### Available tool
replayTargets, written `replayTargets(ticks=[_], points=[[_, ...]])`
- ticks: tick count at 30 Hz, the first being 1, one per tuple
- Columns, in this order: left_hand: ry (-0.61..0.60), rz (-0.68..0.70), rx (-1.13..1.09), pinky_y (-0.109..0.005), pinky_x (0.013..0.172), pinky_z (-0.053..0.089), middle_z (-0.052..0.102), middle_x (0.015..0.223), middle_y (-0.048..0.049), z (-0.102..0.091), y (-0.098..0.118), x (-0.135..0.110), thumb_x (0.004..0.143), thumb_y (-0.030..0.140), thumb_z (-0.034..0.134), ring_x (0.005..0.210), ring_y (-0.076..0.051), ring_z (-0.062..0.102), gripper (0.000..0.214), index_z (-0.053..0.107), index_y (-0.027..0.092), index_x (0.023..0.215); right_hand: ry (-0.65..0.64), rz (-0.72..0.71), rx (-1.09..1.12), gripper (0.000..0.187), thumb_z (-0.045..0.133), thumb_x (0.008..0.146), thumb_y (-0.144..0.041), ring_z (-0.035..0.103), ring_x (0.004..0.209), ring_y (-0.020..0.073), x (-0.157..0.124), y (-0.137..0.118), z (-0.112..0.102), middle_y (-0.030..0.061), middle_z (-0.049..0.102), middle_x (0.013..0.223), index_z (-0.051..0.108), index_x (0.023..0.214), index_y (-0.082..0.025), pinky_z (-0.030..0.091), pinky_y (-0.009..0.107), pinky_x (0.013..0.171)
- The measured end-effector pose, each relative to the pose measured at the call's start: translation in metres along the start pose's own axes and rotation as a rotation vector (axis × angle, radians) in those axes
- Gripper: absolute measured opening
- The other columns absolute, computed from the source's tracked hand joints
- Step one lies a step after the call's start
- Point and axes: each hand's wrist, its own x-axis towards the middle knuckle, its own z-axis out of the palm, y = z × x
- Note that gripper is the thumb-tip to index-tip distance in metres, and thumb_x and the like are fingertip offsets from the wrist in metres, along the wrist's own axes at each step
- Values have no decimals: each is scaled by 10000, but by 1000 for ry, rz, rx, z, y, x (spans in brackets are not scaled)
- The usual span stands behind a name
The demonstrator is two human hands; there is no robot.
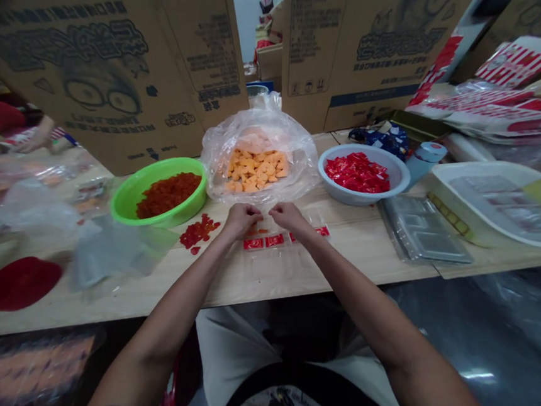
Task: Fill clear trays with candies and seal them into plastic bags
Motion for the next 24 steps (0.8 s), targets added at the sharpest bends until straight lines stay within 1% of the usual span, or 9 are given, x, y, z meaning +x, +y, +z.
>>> replayTargets(ticks=[2,4,7,10,13,15,17,21,24], points=[[-12,11,49,-273,728,486,703,667,-28,5,2,1,695,155,708,686,-167,628,51,758,153,703,-13,30,81,253,485,858,-151,579,609,135,0,5,-7,52,669,741,686,1004,-103,440,218,564],[-20,15,85,-294,780,481,703,657,-38,6,2,2,693,143,697,726,-190,635,67,755,161,665,-32,42,127,281,491,818,-103,567,568,114,-1,8,-13,38,668,722,674,1031,-101,437,198,541],[-20,12,94,-291,805,477,692,639,-37,2,-2,2,732,154,652,765,-202,642,128,750,154,649,-58,39,100,261,502,796,-91,569,570,116,-3,9,-18,41,680,721,694,973,-102,422,201,541],[-5,-2,44,-258,793,487,710,705,-15,-5,-7,2,751,110,581,795,-179,653,191,766,143,789,-84,-3,-7,191,553,788,-129,617,695,157,-2,5,-18,59,716,782,732,855,-127,428,224,626],[11,-26,-37,-237,697,505,725,782,-17,-9,-10,2,754,83,542,701,-145,652,318,741,124,1000,-105,-43,-119,194,570,771,-120,649,861,208,0,-1,-12,97,750,877,761,799,-140,427,247,751],[16,-31,-87,-229,632,503,720,770,-27,-10,-10,2,747,94,565,640,-137,641,319,727,104,1021,-119,-46,-168,209,565,763,-104,656,902,228,1,-3,-9,124,759,907,771,770,-139,422,257,793],[19,-22,-124,-226,631,509,717,757,-22,-9,-9,3,713,94,602,653,-140,645,290,733,104,971,-126,-40,-185,213,567,761,-102,659,908,229,3,-3,-8,129,764,913,775,754,-143,421,254,803],[35,12,-147,-232,700,524,725,778,-3,-3,-3,7,654,40,593,736,-147,664,292,743,126,889,-56,8,-121,276,529,808,-128,646,941,198,5,5,-19,93,763,987,787,902,-155,425,229,787],[38,53,-120,-238,721,526,732,808,-13,5,4,10,686,44,588,756,-145,664,281,744,130,903,-13,83,-13,301,498,846,-184,631,795,166,3,13,-32,62,747,886,776,954,-146,425,225,672]])
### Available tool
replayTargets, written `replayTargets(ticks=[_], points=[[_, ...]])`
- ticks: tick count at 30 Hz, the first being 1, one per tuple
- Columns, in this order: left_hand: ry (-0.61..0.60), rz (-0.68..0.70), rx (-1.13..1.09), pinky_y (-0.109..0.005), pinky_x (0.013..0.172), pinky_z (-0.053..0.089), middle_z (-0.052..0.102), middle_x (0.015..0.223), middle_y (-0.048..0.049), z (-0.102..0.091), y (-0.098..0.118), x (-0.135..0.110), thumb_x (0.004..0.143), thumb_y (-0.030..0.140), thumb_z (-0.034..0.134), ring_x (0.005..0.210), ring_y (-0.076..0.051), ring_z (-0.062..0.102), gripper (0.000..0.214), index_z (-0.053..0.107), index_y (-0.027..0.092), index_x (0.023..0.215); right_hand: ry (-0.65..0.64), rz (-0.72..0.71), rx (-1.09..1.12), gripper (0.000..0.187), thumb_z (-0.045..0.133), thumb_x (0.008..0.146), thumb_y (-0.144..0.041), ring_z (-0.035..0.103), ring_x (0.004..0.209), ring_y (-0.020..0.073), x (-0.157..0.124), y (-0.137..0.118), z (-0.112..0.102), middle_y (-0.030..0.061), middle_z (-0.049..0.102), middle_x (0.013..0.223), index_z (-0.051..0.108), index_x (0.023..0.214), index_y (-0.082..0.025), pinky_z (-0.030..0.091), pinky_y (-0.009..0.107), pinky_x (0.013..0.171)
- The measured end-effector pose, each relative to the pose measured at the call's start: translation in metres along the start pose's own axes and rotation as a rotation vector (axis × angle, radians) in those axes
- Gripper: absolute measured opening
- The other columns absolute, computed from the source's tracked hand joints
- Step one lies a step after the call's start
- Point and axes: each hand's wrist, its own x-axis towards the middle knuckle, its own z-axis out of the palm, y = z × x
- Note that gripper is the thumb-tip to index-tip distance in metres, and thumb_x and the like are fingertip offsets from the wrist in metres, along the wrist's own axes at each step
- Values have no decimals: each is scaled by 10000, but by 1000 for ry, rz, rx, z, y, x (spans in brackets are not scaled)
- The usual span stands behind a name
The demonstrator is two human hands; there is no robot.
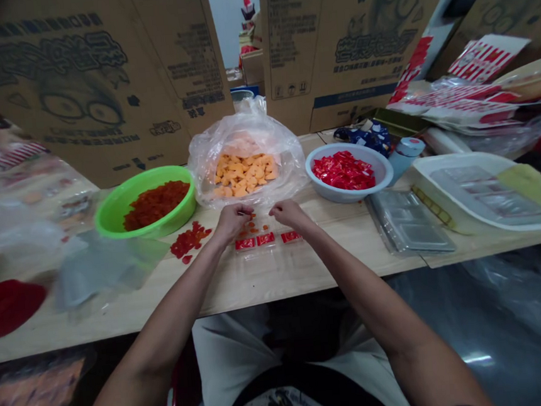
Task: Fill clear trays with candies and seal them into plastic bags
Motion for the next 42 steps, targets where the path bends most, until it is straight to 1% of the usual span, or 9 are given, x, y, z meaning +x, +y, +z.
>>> replayTargets(ticks=[5,10,15,20,25,29,33,38,42], points=[[-39,82,130,-264,794,519,742,844,-22,17,12,3,723,65,615,804,-157,663,220,752,149,873,-42,88,229,313,500,791,-127,447,496,97,-5,9,-8,-23,584,589,727,1007,-125,323,208,472],[-57,120,309,-295,857,497,750,895,-49,25,17,2,754,71,606,882,-190,663,227,764,172,881,-80,133,420,294,520,703,-54,418,456,84,-8,13,-6,-44,538,553,665,945,-136,293,200,428],[-107,132,455,-312,884,476,748,1004,-102,20,22,-6,808,123,580,979,-234,662,239,782,166,928,-99,158,569,229,535,692,-58,391,441,81,-15,15,-10,-61,501,537,611,885,-156,289,203,424],[-251,104,519,-316,743,483,733,744,-119,21,27,-10,718,198,703,756,-243,672,89,777,150,728,-206,278,957,473,521,589,11,546,559,102,-21,14,-16,-2,645,711,594,1029,-148,387,204,509],[-223,88,479,-270,717,469,732,769,-67,20,26,-8,703,187,708,769,-198,652,84,756,165,768,-301,317,1130,380,544,656,-31,618,676,129,-28,7,-23,48,698,821,604,1009,-156,455,226,602],[-100,50,402,-243,668,468,728,848,-50,1,22,-8,747,203,687,748,-162,632,191,720,133,921,-217,256,962,357,540,650,-26,588,637,117,-25,12,-29,32,679,778,593,976,-162,439,214,582],[-77,40,266,-214,644,474,725,820,-17,-6,23,-6,768,178,680,701,-130,628,174,722,134,932,-74,191,603,275,530,698,-64,418,463,85,-14,28,-45,-13,606,649,582,955,-148,287,205,436],[-151,90,276,-241,705,497,747,798,-22,37,42,5,765,148,693,736,-155,660,138,770,161,878,5,69,114,127,514,835,-189,443,497,105,-10,43,-58,-19,562,596,632,850,-144,309,227,479],[-167,146,338,-279,810,495,758,856,-56,71,51,12,769,103,657,840,-191,675,175,784,174,864,17,-28,-154,84,578,814,-163,569,690,165,-21,41,-42,43,658,727,654,781,-147,345,248,601]])
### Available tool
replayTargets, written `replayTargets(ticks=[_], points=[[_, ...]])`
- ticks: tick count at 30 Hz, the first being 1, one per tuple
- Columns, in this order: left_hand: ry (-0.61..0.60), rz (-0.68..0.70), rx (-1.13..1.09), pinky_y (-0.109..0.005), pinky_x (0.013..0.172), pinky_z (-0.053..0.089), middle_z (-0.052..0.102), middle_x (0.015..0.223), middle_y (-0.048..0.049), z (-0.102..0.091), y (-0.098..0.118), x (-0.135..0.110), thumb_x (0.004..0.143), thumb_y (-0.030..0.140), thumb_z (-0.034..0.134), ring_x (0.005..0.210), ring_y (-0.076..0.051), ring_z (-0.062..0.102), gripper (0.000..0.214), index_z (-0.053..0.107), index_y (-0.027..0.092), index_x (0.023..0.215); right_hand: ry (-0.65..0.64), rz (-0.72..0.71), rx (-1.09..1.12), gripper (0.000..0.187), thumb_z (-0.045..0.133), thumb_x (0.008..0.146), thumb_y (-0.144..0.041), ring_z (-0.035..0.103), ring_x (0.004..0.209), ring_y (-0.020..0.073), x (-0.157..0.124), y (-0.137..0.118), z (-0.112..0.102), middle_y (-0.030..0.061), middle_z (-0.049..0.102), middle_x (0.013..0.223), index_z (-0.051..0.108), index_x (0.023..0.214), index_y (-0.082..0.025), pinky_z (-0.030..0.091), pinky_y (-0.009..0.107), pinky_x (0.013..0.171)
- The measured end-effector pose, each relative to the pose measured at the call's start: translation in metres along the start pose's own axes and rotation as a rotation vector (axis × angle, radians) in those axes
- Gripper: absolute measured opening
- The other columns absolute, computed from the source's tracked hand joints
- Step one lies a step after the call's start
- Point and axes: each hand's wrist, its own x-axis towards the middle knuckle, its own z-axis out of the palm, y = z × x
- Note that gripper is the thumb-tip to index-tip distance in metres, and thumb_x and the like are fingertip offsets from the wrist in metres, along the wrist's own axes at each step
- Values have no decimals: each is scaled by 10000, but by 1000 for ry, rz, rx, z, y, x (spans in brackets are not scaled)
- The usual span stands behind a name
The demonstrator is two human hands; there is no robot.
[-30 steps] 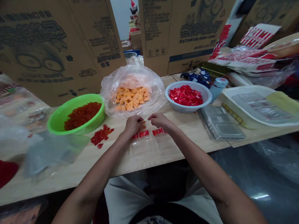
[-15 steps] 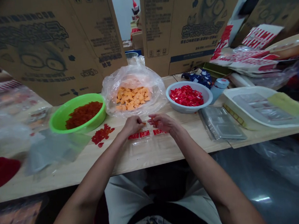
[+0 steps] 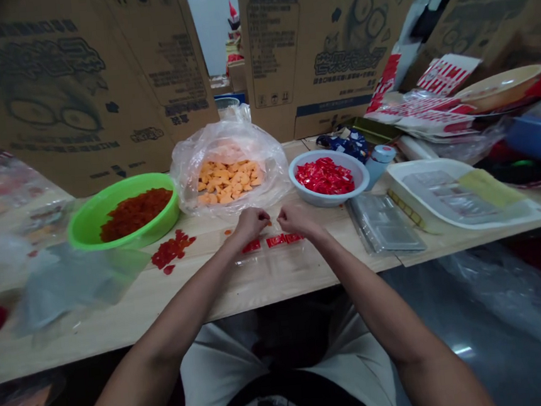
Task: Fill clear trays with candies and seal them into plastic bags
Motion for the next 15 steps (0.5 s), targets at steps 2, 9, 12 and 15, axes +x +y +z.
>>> replayTargets(ticks=[2,9,12,15], points=[[0,18,33,-291,837,489,751,862,-75,6,1,2,785,95,628,875,-206,672,187,785,167,858,-7,-54,-130,102,580,825,-161,610,791,204,-6,-6,11,80,701,838,674,864,-151,361,267,666],[100,3,106,-301,877,475,678,1084,-135,-6,0,-15,890,169,561,983,-215,631,237,753,126,1021,-60,-163,-425,218,513,902,-179,645,968,298,-13,-28,25,215,689,1041,657,1051,-111,402,340,812],[137,13,104,-281,885,468,689,1023,-97,-22,-6,-41,913,200,547,970,-195,625,227,750,161,1005,-68,-215,-586,214,505,888,-126,646,979,320,-11,-29,30,237,677,1016,654,1037,-92,407,369,826],[181,6,103,-276,851,476,693,991,-85,-45,-29,-80,892,169,542,928,-191,627,218,744,167,977,-54,-260,-691,205,487,892,-123,653,940,321,-3,-25,37,229,681,976,664,992,-96,414,377,794]])
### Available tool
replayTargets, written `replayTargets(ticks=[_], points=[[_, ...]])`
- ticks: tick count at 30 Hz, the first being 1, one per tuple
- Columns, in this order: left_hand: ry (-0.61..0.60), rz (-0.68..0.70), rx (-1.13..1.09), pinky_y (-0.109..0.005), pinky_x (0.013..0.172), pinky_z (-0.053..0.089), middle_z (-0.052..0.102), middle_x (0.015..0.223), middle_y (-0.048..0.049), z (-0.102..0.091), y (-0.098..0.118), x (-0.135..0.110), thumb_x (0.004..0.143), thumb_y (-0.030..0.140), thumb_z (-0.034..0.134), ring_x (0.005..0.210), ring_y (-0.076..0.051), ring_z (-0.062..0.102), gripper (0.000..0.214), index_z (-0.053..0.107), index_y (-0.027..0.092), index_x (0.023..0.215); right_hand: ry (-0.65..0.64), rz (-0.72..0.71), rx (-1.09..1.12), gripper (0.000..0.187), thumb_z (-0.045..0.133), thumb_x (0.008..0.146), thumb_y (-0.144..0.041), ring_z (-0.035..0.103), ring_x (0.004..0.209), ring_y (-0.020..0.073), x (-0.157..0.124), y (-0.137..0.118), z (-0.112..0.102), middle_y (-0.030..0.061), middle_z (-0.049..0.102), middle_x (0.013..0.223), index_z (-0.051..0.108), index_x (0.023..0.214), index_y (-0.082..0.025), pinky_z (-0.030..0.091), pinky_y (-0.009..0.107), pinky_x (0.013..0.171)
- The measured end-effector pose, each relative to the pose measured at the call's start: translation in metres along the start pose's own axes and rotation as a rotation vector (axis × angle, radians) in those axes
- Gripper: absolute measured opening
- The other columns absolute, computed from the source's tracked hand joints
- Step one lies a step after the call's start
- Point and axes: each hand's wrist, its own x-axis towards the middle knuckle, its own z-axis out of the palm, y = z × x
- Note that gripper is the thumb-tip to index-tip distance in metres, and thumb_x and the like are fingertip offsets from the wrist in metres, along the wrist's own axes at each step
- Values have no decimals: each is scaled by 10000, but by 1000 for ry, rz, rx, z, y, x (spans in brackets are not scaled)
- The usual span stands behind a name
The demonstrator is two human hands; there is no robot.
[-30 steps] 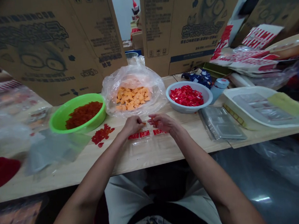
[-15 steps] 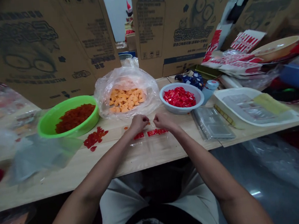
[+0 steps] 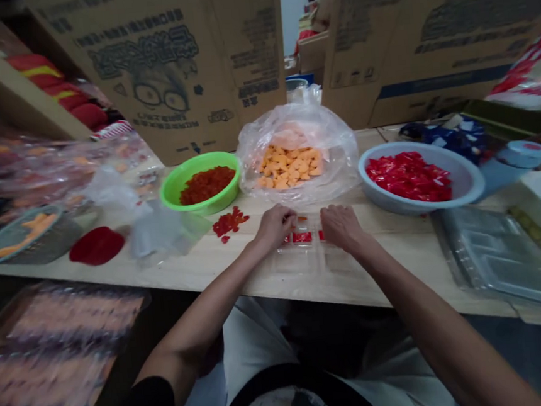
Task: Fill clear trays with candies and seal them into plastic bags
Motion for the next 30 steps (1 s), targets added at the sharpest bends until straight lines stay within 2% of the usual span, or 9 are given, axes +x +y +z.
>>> replayTargets(ticks=[6,9,12,16,19,21,26,28,30], points=[[97,-315,278,-326,877,484,681,1059,-108,-65,-88,-76,830,131,513,1007,-254,623,233,722,190,912,89,183,273,261,495,895,-183,642,853,222,6,28,-2,130,712,939,682,1073,-143,409,290,718],[44,-375,373,-353,842,497,684,1003,-102,-75,-124,-88,828,190,499,950,-281,641,219,713,216,867,148,323,537,283,502,851,-184,597,748,175,2,47,-7,62,687,833,703,1046,-146,395,256,660],[62,-396,414,-356,819,503,684,986,-118,-72,-137,-88,845,232,465,907,-287,655,256,707,200,922,175,383,822,290,493,799,-192,520,637,145,-8,57,-6,20,622,725,710,981,-129,350,243,576],[172,-358,370,-387,878,496,684,1038,-140,-64,-131,-81,883,226,404,962,-296,648,314,691,172,1000,183,382,1047,282,502,742,-230,452,603,128,-22,59,0,-5,552,667,694,914,-118,299,230,527],[295,-303,141,-434,959,473,698,1050,-139,-56,-118,-65,859,204,444,1031,-302,642,288,702,151,973,181,403,1113,279,512,707,-233,443,597,127,-25,59,4,-14,527,651,680,901,-123,296,229,514],[316,-279,-16,-403,941,495,724,1014,-119,-45,-104,-49,831,190,488,997,-270,668,271,715,143,971,184,419,1184,321,534,664,-201,452,592,127,-25,58,6,-17,524,662,667,945,-122,310,230,506],[71,-259,-351,-249,672,530,756,834,-46,2,-44,0,778,190,596,728,-169,695,223,736,144,946,97,446,1501,333,571,572,-94,503,581,110,-25,54,5,19,590,750,638,896,-135,371,221,502],[-8,-222,-317,-235,648,512,755,833,-48,19,-23,13,791,185,591,717,-159,686,229,735,136,962,53,450,1523,279,574,620,-102,471,518,96,-28,54,1,24,605,730,628,891,-139,340,217,462],[-35,-155,-144,-238,689,506,755,858,-48,29,-11,21,810,176,578,760,-159,681,230,745,148,967,35,437,1352,215,539,730,-147,433,465,90,-31,56,-4,28,621,703,633,923,-135,310,221,436]])
